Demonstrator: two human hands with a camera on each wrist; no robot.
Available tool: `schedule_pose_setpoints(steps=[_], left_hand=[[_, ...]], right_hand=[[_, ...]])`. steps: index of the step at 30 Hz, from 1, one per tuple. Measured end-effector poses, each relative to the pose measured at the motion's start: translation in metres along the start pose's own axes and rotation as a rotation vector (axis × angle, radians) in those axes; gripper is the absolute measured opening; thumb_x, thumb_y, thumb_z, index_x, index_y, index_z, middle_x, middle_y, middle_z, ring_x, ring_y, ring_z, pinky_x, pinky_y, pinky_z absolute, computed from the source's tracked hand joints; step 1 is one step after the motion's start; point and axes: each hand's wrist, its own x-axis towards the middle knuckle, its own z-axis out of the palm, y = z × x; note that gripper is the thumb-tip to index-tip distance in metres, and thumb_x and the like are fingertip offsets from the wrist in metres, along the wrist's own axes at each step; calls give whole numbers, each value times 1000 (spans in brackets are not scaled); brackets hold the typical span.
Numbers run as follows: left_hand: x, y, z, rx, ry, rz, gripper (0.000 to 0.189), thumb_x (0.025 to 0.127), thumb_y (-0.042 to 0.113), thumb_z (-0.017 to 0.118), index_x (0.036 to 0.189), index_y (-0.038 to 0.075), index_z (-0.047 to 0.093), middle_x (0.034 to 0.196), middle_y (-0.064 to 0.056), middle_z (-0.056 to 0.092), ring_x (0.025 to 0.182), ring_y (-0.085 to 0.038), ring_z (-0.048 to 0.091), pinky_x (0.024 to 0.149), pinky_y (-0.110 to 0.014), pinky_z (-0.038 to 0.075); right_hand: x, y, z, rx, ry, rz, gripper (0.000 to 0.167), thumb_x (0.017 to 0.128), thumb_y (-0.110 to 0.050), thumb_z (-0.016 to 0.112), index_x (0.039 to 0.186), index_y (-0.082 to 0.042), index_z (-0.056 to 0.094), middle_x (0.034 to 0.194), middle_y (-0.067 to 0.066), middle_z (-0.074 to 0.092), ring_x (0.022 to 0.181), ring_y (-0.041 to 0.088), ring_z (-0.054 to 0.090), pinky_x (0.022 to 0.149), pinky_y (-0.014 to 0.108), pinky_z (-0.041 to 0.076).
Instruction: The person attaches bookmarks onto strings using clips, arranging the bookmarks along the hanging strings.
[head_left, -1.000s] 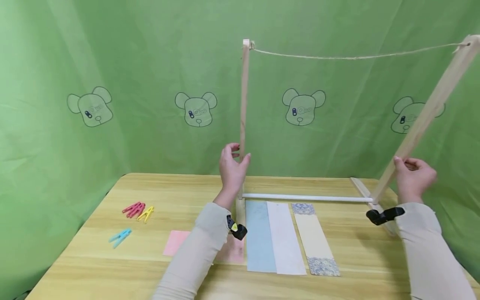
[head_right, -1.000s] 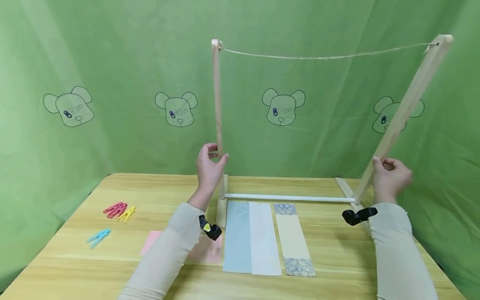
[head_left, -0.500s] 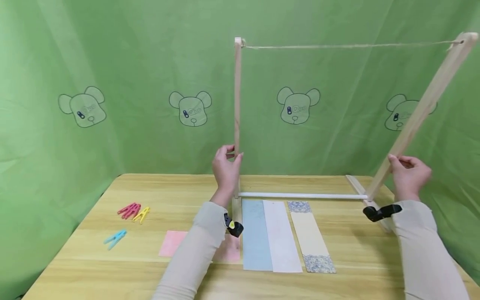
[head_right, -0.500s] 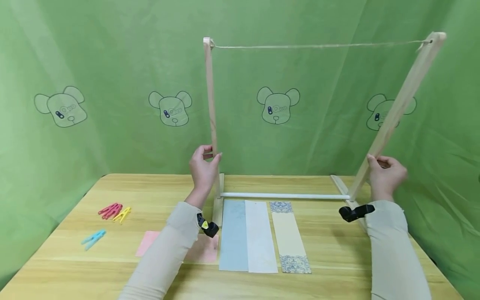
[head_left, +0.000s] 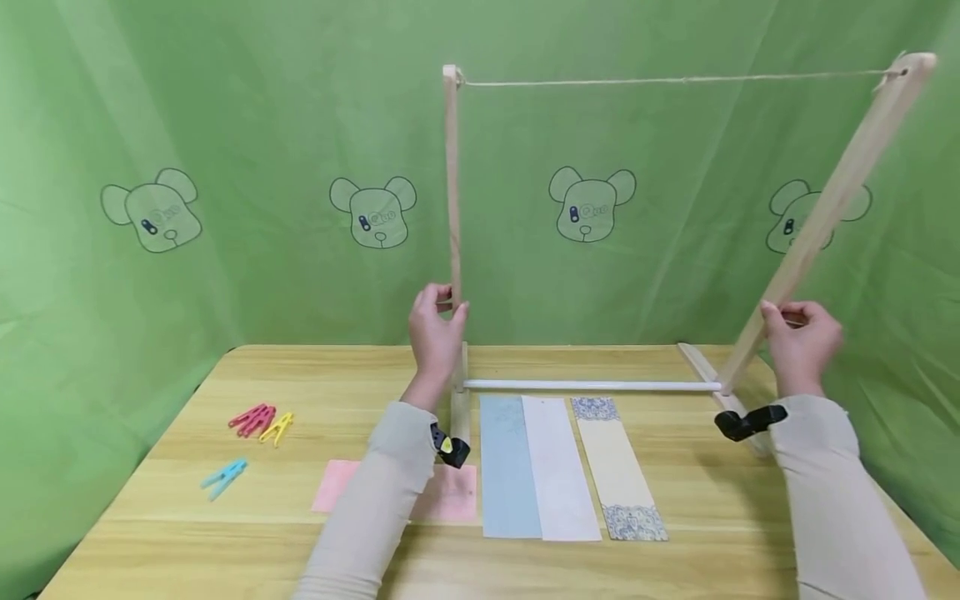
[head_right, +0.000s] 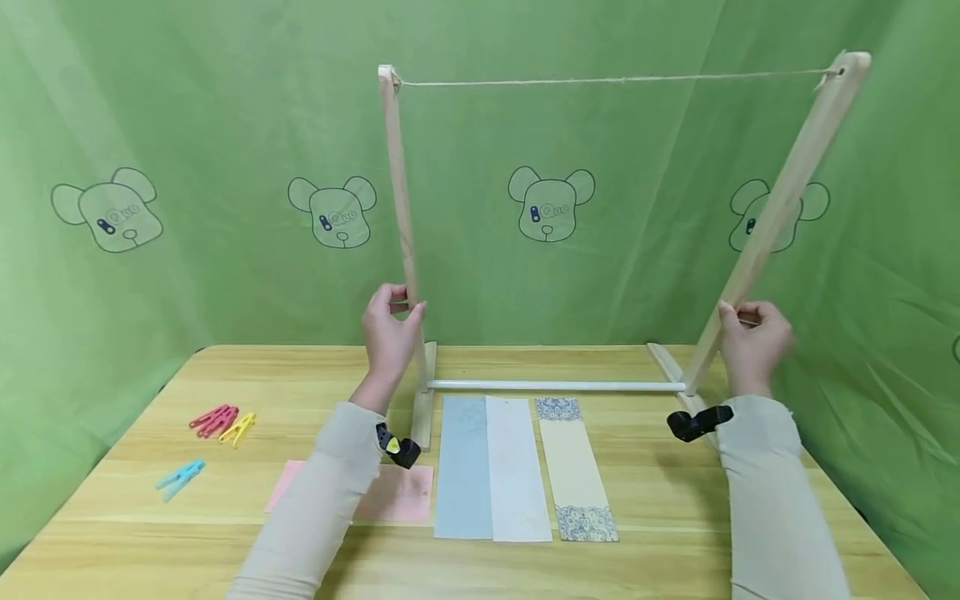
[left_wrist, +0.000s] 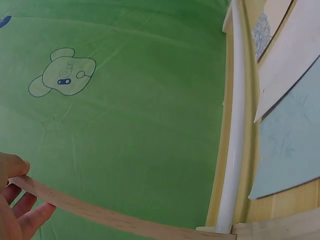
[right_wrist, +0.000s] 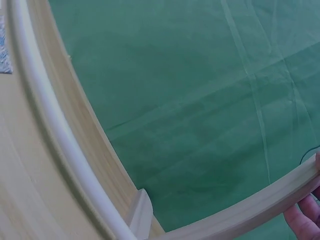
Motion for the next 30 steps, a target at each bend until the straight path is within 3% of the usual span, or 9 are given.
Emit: schedule_pose_setpoints(steps=[5,22,30], left_hand=[[3,-3,-6,0,-4,-7,22,81,1,70,101,0,60,99,-12,63,90,-22,64,73,-29,58],[15,-11,-31,29,8,-27,22,81,2,70,101,0,60,100,-12,62,90,-22,62,81,-30,54],[19,-20,-49,44,29,-14,22,82,1,70,100,-2,59,99,-15,62,89,-26,62,80,-36,56]], right_hand=[[-3,0,4,-65,-3,-43,13,85,-16,70,78,-20,60,68,-22,55,59,-7,53,54,3,46],[-19,-2,20,-260,-59,-151,15,87,-27,67,79,-20,56,67,-26,50,60,-9,50,51,5,44],[-35,-2,36,-341,-51,-291,25,88,-24,66,91,0,60,70,-19,50,62,-8,46,54,3,41]])
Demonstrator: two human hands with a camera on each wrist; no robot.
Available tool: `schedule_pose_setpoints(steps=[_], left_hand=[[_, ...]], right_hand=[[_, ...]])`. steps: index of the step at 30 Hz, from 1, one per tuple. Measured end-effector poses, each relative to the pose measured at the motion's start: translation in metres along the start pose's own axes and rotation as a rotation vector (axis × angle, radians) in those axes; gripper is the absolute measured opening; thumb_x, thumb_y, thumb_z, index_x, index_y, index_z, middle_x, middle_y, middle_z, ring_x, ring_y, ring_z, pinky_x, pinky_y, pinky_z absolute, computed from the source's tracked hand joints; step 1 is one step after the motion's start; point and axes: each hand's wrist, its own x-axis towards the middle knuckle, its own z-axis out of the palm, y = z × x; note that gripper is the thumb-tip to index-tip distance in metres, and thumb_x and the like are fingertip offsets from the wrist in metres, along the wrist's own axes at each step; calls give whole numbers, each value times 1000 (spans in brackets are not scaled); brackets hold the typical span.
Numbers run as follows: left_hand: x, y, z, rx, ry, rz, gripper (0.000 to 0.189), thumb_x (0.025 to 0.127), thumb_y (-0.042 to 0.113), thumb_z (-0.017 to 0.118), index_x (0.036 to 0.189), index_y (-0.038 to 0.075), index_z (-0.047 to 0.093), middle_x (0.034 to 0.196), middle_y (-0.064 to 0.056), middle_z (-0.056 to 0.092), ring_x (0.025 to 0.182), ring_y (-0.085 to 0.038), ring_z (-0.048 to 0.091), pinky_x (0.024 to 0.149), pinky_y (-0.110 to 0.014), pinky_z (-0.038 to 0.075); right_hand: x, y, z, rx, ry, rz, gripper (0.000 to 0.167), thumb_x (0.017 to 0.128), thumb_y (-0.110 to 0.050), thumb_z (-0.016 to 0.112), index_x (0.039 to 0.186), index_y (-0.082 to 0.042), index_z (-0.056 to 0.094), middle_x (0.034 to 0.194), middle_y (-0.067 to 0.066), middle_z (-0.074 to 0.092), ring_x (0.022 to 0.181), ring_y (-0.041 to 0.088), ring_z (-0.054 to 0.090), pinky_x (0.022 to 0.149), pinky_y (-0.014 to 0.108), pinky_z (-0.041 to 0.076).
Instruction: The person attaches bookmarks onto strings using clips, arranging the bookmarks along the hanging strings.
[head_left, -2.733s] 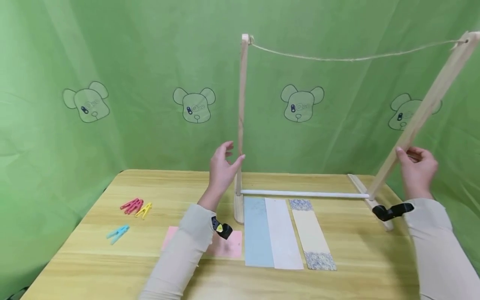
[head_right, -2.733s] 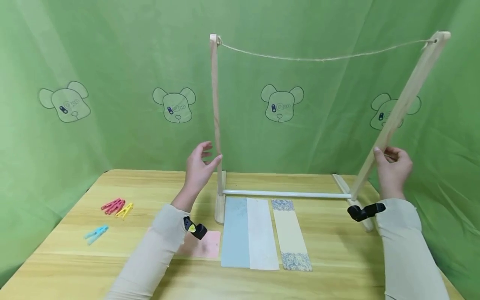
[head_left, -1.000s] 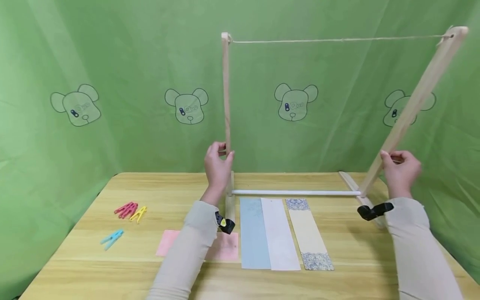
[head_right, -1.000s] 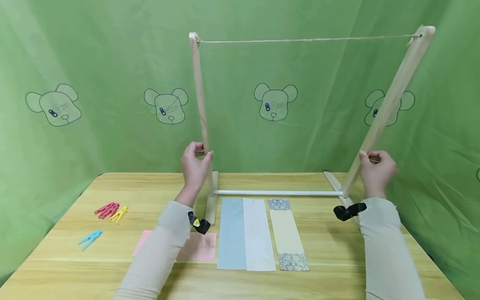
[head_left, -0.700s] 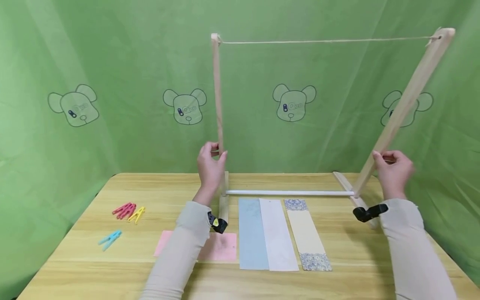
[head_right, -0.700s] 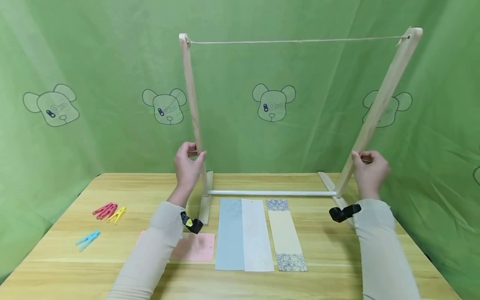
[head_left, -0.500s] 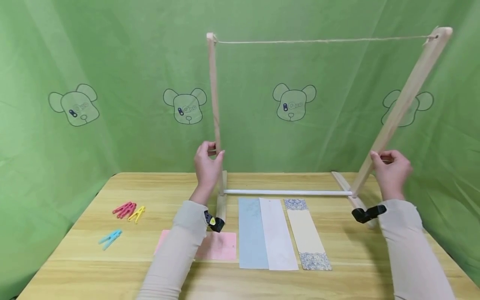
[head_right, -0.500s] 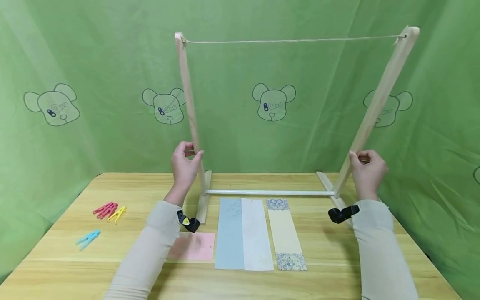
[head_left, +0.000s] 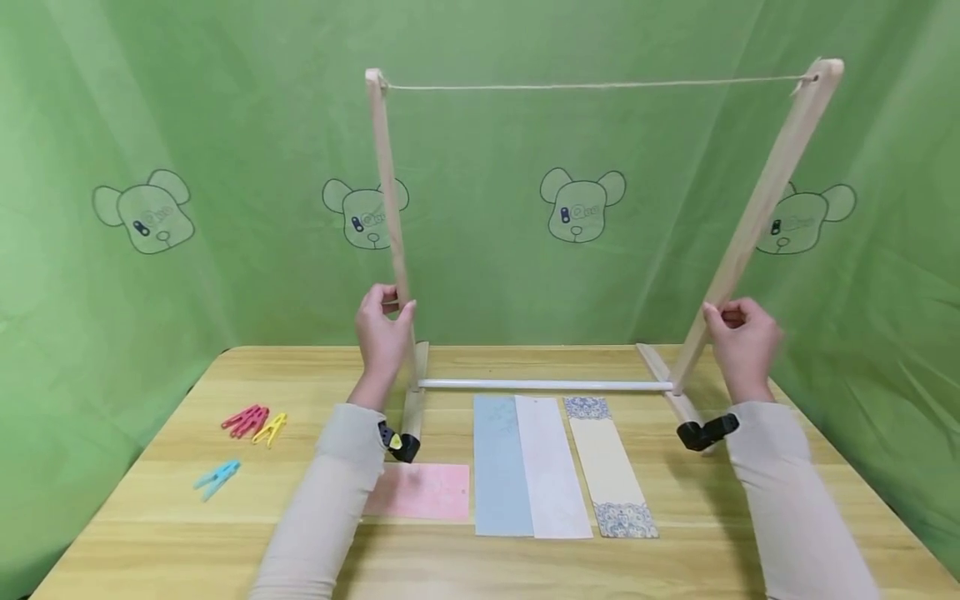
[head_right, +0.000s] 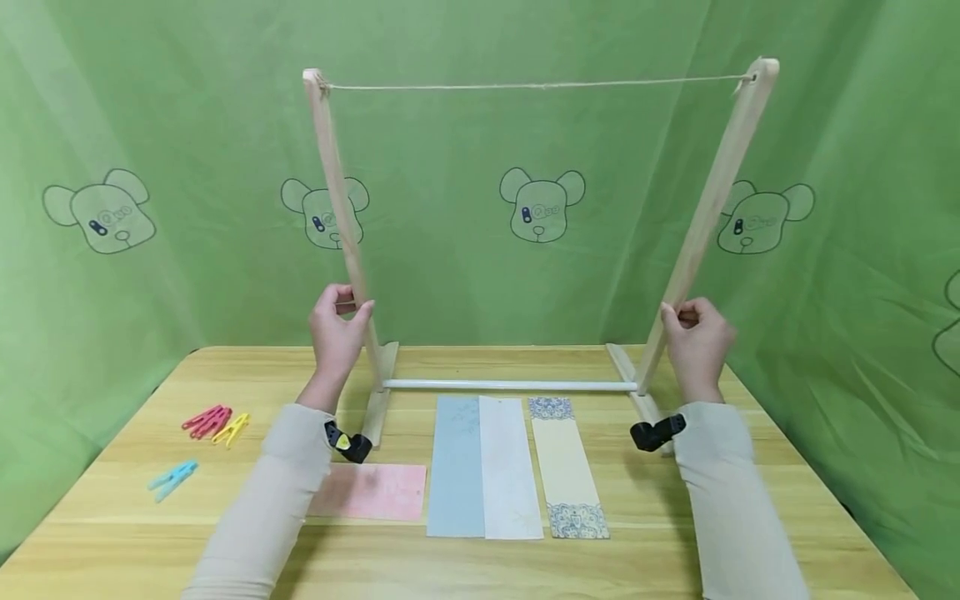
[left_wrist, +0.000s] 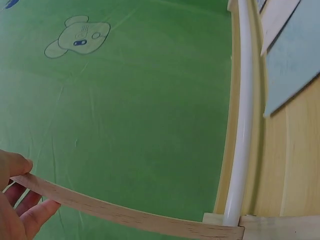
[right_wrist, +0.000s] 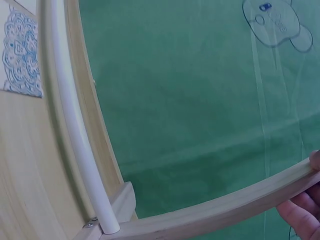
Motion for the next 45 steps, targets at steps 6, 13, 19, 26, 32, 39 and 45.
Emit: schedule_pose_setpoints(steps=[6,13,19,26,32,39,45], left_hand=[[2,-8,-13,16,-3,-22,22,82,2,70,101,-2,59,100,-15,63,90,-25,63,75,-32,57],[7,-11,-25,30,21,-2,22,82,2,69,101,-3,59,100,-17,63,89,-27,63,77,-34,56],[9,-16,-34,56,37,-12,22,82,3,70,101,-3,60,101,-16,63,90,-27,63,77,-35,56],[15,-22,-44,57,64,-4,23,82,3,69,102,-4,60,101,-18,64,90,-29,63,79,-40,56],[17,-24,-50,66,74,-5,23,82,3,69,101,-4,60,101,-19,64,90,-30,63,81,-40,55],[20,-26,-58,93,92,-3,23,83,5,70,102,-3,60,101,-18,64,89,-28,63,79,-39,56],[21,-29,-62,99,86,-24,22,84,6,69,103,-2,60,102,-17,65,90,-26,63,77,-36,56]], right_hand=[[-9,-4,11,-20,-2,-40,27,89,-22,65,94,4,61,79,-2,59,61,-10,46,54,2,42],[-16,-11,21,20,16,-78,27,88,-23,66,91,4,61,77,-2,59,61,-10,47,55,2,42],[-24,-20,27,26,-9,-69,27,89,-21,65,92,5,61,81,5,62,62,-9,47,54,2,42],[-30,-27,35,37,-9,-103,28,89,-21,64,91,6,60,86,17,64,63,-10,46,56,2,41],[-31,-31,40,52,-13,-118,27,89,-19,65,90,7,60,85,16,64,63,-10,47,56,2,42],[-35,-38,43,70,-47,-118,28,90,-21,64,91,7,60,87,19,64,65,-8,49,56,2,44],[-38,-39,47,67,-35,-136,26,89,-18,65,89,7,60,86,21,65,64,-11,47,56,1,42]])
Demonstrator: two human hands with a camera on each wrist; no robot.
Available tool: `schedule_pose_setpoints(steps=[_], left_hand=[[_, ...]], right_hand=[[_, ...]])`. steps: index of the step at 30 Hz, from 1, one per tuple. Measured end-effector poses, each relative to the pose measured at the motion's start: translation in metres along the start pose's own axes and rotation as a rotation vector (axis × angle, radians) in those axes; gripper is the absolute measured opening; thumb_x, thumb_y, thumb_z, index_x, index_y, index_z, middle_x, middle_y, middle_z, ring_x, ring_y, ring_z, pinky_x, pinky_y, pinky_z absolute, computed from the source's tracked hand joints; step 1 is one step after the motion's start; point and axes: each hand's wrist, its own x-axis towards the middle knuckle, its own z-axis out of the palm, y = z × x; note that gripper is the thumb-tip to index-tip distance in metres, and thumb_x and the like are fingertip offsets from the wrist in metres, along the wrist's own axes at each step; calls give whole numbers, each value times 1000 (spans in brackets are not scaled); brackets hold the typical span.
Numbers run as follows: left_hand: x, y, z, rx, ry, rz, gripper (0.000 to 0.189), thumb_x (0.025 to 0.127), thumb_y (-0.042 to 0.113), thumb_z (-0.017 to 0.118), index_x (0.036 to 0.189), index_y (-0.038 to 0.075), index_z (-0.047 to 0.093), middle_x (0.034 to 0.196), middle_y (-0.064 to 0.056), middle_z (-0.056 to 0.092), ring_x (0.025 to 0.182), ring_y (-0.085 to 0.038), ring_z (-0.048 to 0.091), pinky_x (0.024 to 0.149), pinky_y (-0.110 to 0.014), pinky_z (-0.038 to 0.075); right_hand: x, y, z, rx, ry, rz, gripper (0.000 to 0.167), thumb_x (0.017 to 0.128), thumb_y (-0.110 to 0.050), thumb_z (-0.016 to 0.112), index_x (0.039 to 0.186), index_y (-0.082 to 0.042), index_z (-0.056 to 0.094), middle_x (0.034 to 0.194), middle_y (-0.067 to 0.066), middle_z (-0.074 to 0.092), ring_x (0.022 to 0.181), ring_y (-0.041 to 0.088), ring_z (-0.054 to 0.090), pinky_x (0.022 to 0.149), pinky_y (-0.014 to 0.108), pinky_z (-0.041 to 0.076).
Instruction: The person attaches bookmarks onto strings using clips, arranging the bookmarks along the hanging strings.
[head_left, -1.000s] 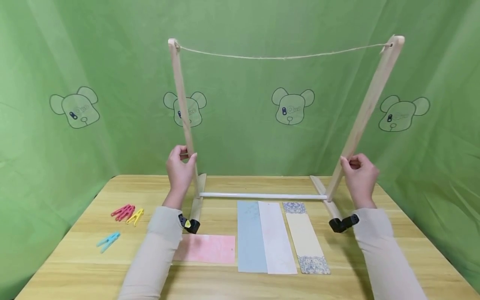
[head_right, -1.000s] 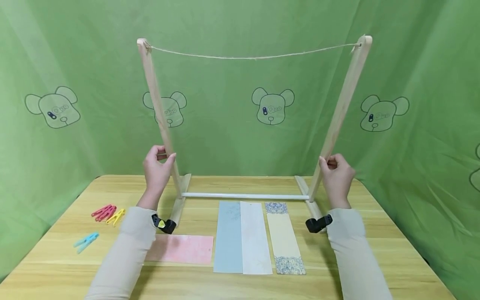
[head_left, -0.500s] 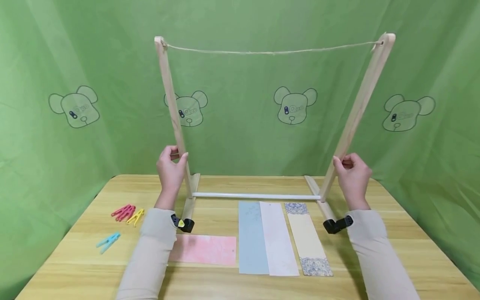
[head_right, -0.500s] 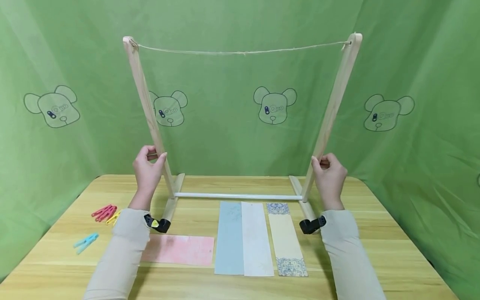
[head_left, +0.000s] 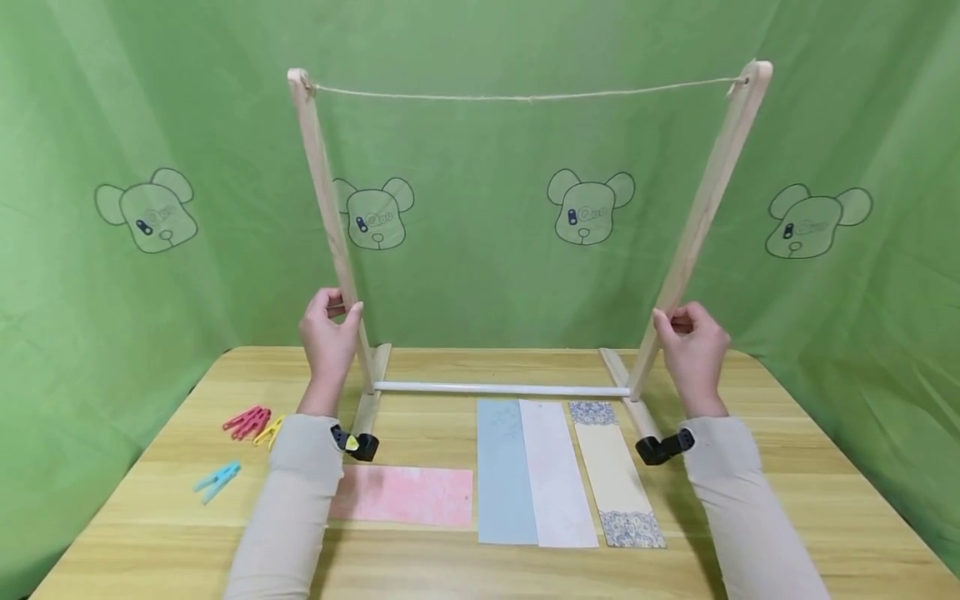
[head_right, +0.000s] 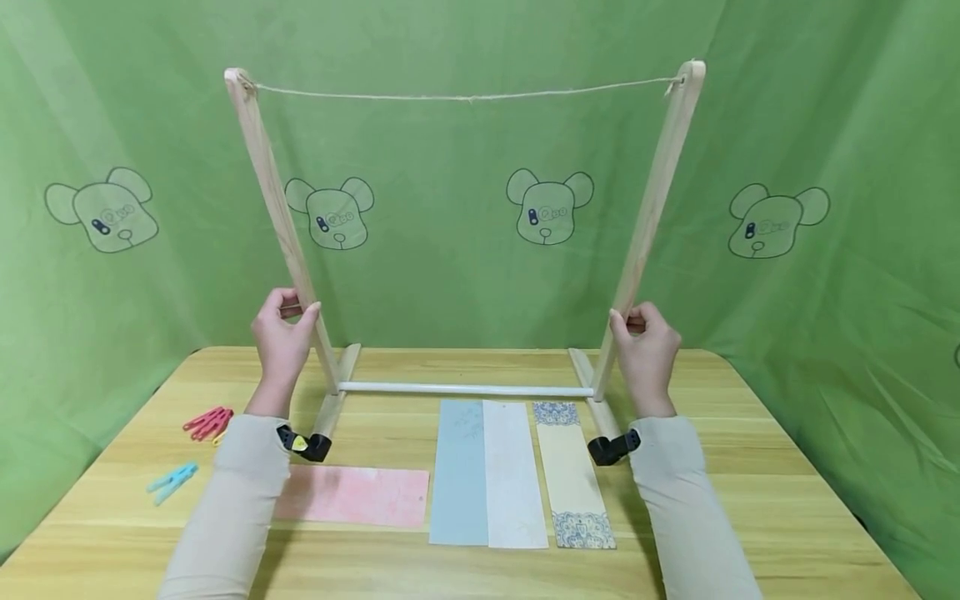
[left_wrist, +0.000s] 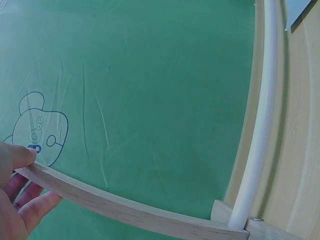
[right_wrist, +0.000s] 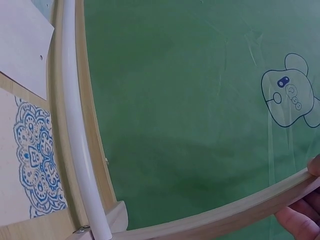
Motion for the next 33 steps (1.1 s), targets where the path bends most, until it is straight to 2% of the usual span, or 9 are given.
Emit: schedule_pose_setpoints(steps=[5,12,23,29,33], left_hand=[[-1,-5,-3,8,9,-20,22,84,5,68,102,-2,60,101,-16,65,89,-25,63,77,-36,56],[2,-8,-7,3,22,8,22,83,6,70,101,-2,61,100,-18,65,88,-26,62,79,-38,55],[6,-8,-16,37,34,1,22,84,7,69,102,-2,61,101,-16,66,87,-22,62,74,-32,55],[7,-10,-19,36,46,10,21,83,6,70,100,-3,61,101,-17,66,87,-26,63,76,-39,56],[8,-10,-20,38,47,13,22,83,6,70,101,-3,60,102,-18,66,87,-26,63,77,-40,55]], right_hand=[[-3,0,4,-5,-12,-9,24,89,-17,65,89,7,60,86,22,66,63,-11,47,56,1,42],[-3,-3,9,1,-7,-43,23,89,-16,65,88,6,60,85,22,67,63,-12,47,56,1,43],[-5,-11,15,33,-18,-49,23,89,-15,66,89,7,60,86,24,67,64,-13,47,57,1,44],[-6,-15,18,37,-34,-38,23,89,-15,65,90,7,60,87,23,67,64,-10,48,57,1,45],[-6,-16,19,28,-35,-47,23,89,-16,65,91,7,60,88,22,67,65,-11,48,57,1,45]])
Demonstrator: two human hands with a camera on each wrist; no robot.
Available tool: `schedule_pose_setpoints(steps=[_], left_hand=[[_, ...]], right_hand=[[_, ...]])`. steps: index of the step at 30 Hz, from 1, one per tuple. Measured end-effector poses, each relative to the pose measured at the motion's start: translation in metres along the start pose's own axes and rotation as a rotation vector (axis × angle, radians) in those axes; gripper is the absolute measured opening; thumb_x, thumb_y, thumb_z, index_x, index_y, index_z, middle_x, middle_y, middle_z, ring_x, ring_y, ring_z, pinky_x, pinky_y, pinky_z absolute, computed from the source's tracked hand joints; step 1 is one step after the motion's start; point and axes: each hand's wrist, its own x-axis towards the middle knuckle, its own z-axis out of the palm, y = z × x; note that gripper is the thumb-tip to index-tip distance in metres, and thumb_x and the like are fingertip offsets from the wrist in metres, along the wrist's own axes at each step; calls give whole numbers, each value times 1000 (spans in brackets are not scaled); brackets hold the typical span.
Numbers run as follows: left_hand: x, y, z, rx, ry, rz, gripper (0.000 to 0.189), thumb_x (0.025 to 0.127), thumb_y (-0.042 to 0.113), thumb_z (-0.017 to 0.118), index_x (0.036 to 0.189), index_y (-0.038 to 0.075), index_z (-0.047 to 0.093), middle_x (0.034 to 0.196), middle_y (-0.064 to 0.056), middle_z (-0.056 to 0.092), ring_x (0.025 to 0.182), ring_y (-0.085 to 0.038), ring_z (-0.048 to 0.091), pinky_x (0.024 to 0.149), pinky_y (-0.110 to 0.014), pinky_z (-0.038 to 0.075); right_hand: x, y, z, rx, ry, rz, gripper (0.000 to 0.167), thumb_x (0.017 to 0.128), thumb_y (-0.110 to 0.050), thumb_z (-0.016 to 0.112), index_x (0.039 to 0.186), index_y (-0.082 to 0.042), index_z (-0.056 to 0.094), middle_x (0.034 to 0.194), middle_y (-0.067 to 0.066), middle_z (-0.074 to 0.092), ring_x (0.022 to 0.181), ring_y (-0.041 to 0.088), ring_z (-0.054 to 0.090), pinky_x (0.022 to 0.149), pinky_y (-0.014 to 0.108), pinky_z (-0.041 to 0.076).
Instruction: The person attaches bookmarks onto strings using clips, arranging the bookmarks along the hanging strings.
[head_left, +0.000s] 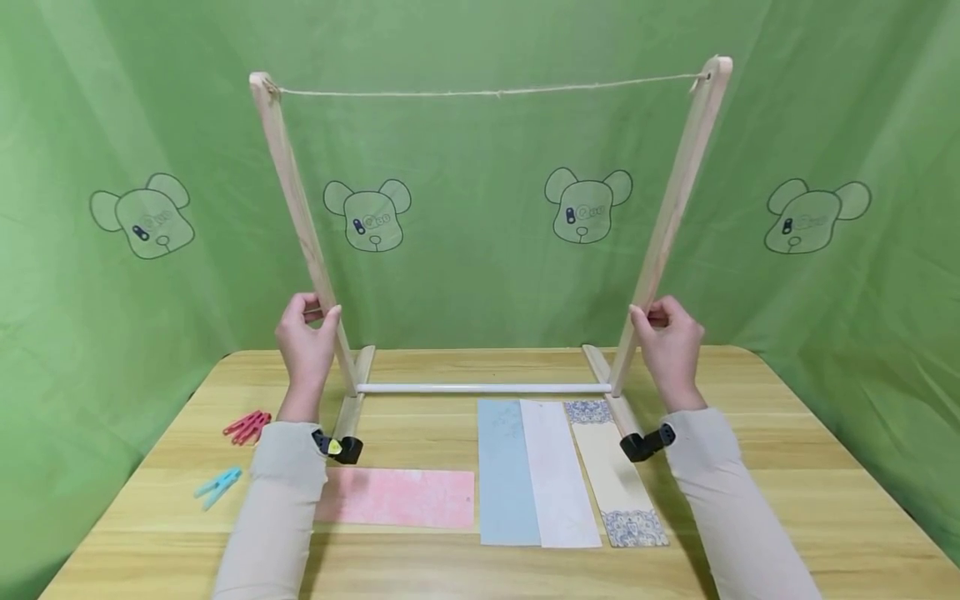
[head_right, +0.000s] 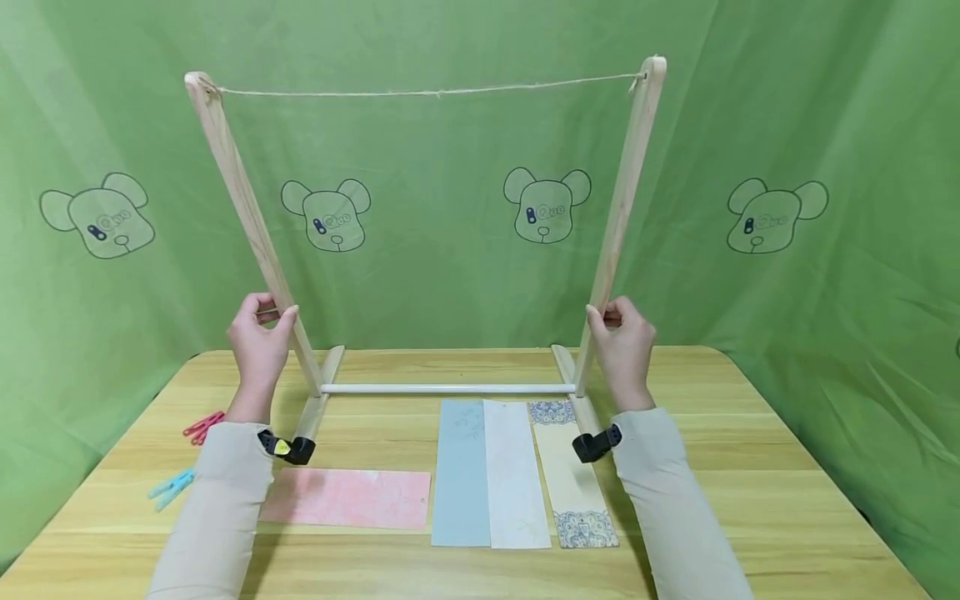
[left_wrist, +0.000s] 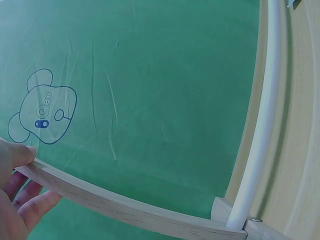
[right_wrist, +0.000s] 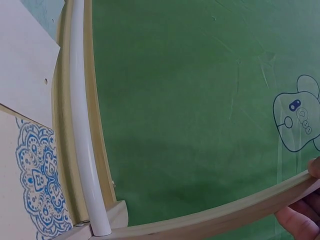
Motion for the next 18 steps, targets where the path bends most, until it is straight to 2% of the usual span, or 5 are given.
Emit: schedule_pose_setpoints(steps=[12,15,18], left_hand=[[1,2,2,19,6,-31,27,83,9,70,107,-2,61,105,-17,66,89,-25,63,74,-33,56],[-1,1,1,13,8,-31,29,83,12,72,107,-2,62,104,-17,67,87,-25,64,68,-24,55],[-2,-1,-3,14,-3,-29,32,82,15,74,107,-1,64,103,-16,68,84,-25,64,62,-13,50]], right_hand=[[0,3,2,-17,20,13,34,88,-27,67,94,6,64,89,21,68,65,-11,48,57,1,43],[0,6,0,2,13,21,36,86,-29,69,94,6,66,88,21,69,64,-12,49,56,2,44],[-1,9,-2,10,-40,32,38,86,-31,69,96,6,67,89,23,69,62,-13,49,55,3,45]])
